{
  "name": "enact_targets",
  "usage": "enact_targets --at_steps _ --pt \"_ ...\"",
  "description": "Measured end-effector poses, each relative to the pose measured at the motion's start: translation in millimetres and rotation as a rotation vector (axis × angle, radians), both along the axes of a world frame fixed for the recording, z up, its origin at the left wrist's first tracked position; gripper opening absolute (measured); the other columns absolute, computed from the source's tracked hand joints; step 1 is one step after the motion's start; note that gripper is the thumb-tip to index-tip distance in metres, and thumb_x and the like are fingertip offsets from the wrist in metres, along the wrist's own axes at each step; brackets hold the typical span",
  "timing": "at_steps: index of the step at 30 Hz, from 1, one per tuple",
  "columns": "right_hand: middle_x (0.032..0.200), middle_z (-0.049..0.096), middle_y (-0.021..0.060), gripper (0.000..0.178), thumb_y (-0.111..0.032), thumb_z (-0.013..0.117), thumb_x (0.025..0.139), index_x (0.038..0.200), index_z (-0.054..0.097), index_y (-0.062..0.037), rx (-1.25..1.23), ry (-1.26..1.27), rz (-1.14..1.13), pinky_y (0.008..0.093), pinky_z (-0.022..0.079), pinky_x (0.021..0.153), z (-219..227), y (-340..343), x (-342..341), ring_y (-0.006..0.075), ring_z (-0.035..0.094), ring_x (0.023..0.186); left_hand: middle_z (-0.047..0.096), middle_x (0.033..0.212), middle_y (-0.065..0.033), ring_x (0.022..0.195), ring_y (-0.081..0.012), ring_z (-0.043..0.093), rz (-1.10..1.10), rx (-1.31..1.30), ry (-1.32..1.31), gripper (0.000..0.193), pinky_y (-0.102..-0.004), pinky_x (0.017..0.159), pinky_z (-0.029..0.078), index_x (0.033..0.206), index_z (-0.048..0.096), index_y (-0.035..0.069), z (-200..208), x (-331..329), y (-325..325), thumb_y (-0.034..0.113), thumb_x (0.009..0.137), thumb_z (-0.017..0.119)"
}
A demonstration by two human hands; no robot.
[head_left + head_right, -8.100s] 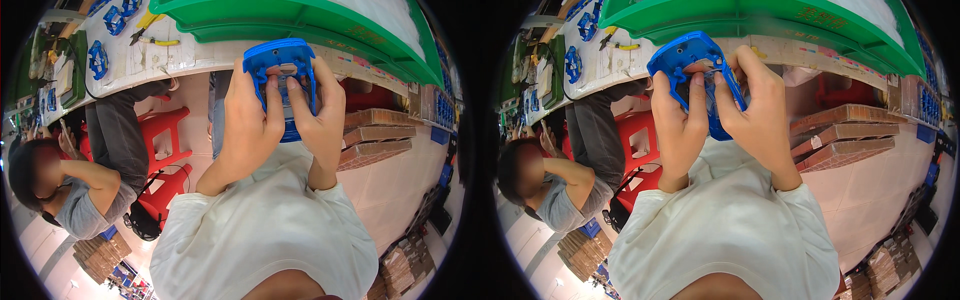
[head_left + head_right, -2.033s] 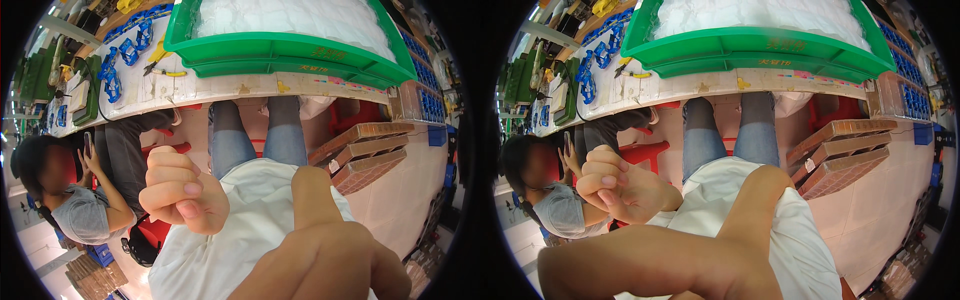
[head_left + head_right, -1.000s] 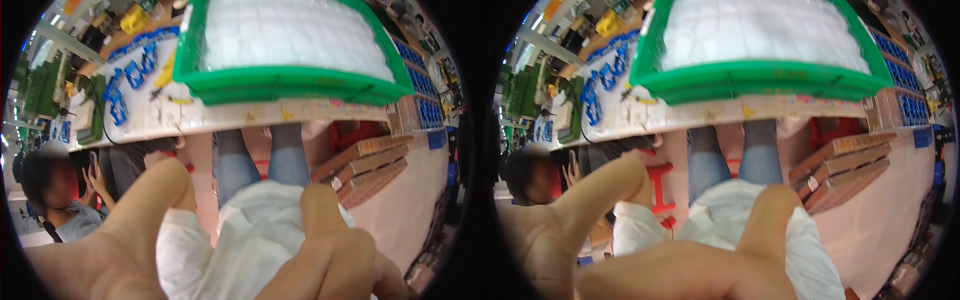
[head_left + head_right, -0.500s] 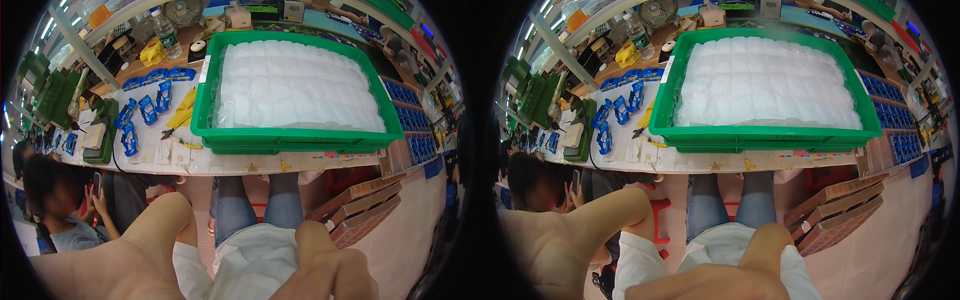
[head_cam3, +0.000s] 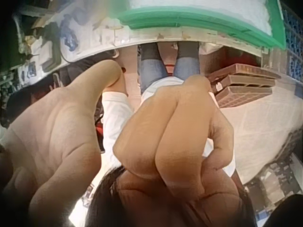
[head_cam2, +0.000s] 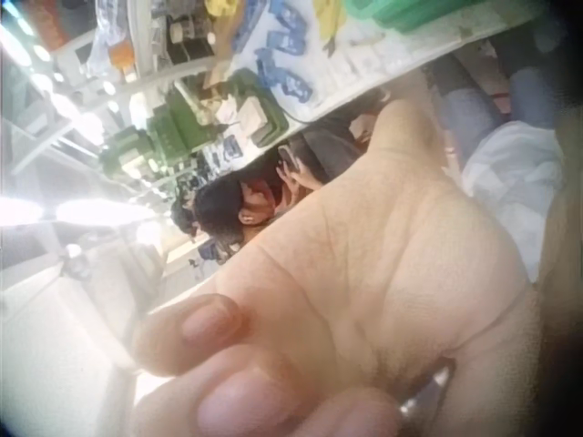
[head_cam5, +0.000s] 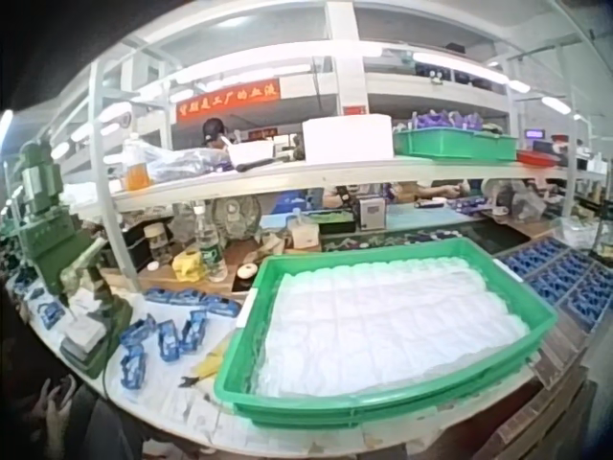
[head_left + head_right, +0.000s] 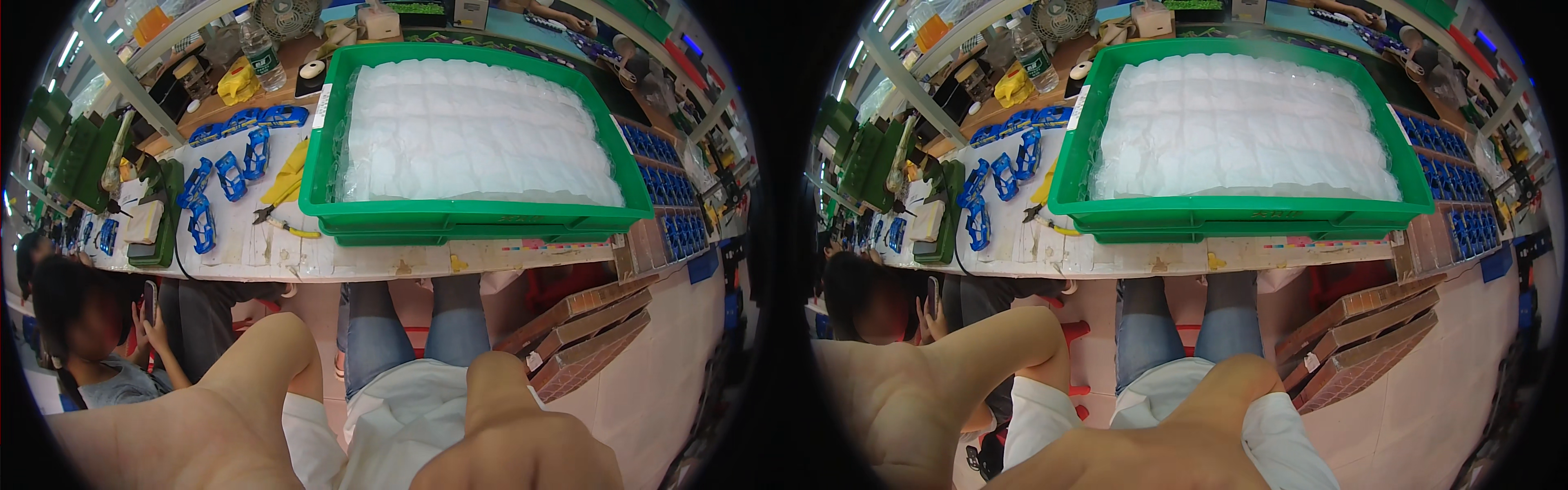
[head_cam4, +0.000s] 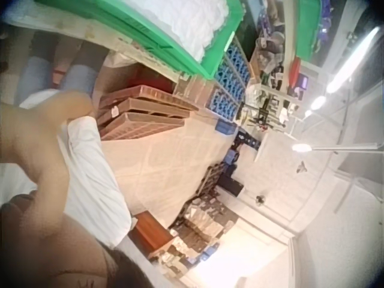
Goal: Assembling plastic windshield components into toy car shells on a manufacturing assembly line.
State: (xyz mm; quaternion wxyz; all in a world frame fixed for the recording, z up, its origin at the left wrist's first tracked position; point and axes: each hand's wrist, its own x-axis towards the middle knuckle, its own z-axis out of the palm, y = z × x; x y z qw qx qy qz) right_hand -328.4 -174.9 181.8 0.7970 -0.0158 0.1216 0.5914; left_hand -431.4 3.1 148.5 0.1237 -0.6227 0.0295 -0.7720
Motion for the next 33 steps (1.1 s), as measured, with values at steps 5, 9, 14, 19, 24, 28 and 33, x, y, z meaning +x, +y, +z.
enact_targets --at_steps 5,9,14,19,24,28,33 --pt "0.056 0.047 0.0044 0.013 -0.007 0.059 0.068 0.059 0.049 -0.0067 0.087 -0.047 0.069 0.0225 0.029 0.04 0 1 5 0.0133 0.04 0.046 0.046 0.073 -0.009 0.07 -0.0215 0.042 0.018 0.007 0.012 0.01 -0.0336 0.063 0.032 0.077 0.047 0.001 3 3 -2 0.011 0.077 0.049" --pt "0.053 0.044 0.0041 0.018 -0.007 0.06 0.067 0.056 0.046 -0.0072 0.17 -0.098 0.155 0.0232 0.028 0.039 -2 9 11 0.0134 0.037 0.043 0.045 0.072 -0.0092 0.069 -0.0217 0.041 0.046 0.012 0.016 0.009 -0.0336 0.063 0.032 0.076 0.047 0.001 3 4 -2 0.01 0.078 0.048" --pt "0.048 0.041 0.0038 0.025 -0.006 0.062 0.066 0.052 0.041 -0.0078 0.257 -0.149 0.259 0.0242 0.026 0.037 -6 16 16 0.0136 0.033 0.039 0.045 0.071 -0.0094 0.067 -0.0221 0.041 0.075 0.001 0.034 0.009 -0.0336 0.062 0.032 0.075 0.046 0.001 1 4 -5 0.009 0.078 0.047" --pt "0.043 0.037 0.0034 0.031 -0.006 0.063 0.065 0.049 0.037 -0.0085 0.345 -0.203 0.373 0.0251 0.024 0.035 -8 19 22 0.0137 0.029 0.035 0.044 0.069 -0.0097 0.066 -0.0225 0.041 0.113 -0.008 0.048 0.009 -0.0335 0.061 0.032 0.074 0.046 0.0 -1 3 -12 0.007 0.079 0.045" --pt "0.045 0.036 0.0039 0.035 -0.012 0.063 0.071 0.045 0.039 -0.0067 0.133 -0.072 0.369 0.0268 0.023 0.033 -3 0 17 0.0159 0.03 0.034 0.044 0.068 -0.0099 0.065 -0.0228 0.04 0.156 -0.034 0.064 0.009 -0.0335 0.06 0.032 0.073 0.045 0.0 -8 -2 -24 0.005 0.079 0.044" --pt "0.048 0.038 0.0056 0.042 -0.024 0.059 0.078 0.045 0.042 -0.005 1.301 -0.434 0.415 0.028 0.023 0.032 -62 43 23 0.0171 0.032 0.034 0.043 0.067 -0.0101 0.063 -0.0231 0.04 0.161 -0.038 0.062 0.01 -0.0335 0.059 0.032 0.072 0.045 0.0 -8 1 -41 0.004 0.08 0.043" --pt "0.047 0.039 0.0084 0.037 -0.031 0.058 0.079 0.055 0.044 -0.0058 1.412 -0.777 -0.071 0.0276 0.026 0.033 -89 41 21 0.0172 0.038 0.037 0.043 0.066 -0.0104 0.062 -0.0235 0.04 0.25 -0.016 0.06 0.011 -0.0334 0.058 0.032 0.07 0.045 -0.001 -7 -15 -64 0.003 0.08 0.042"
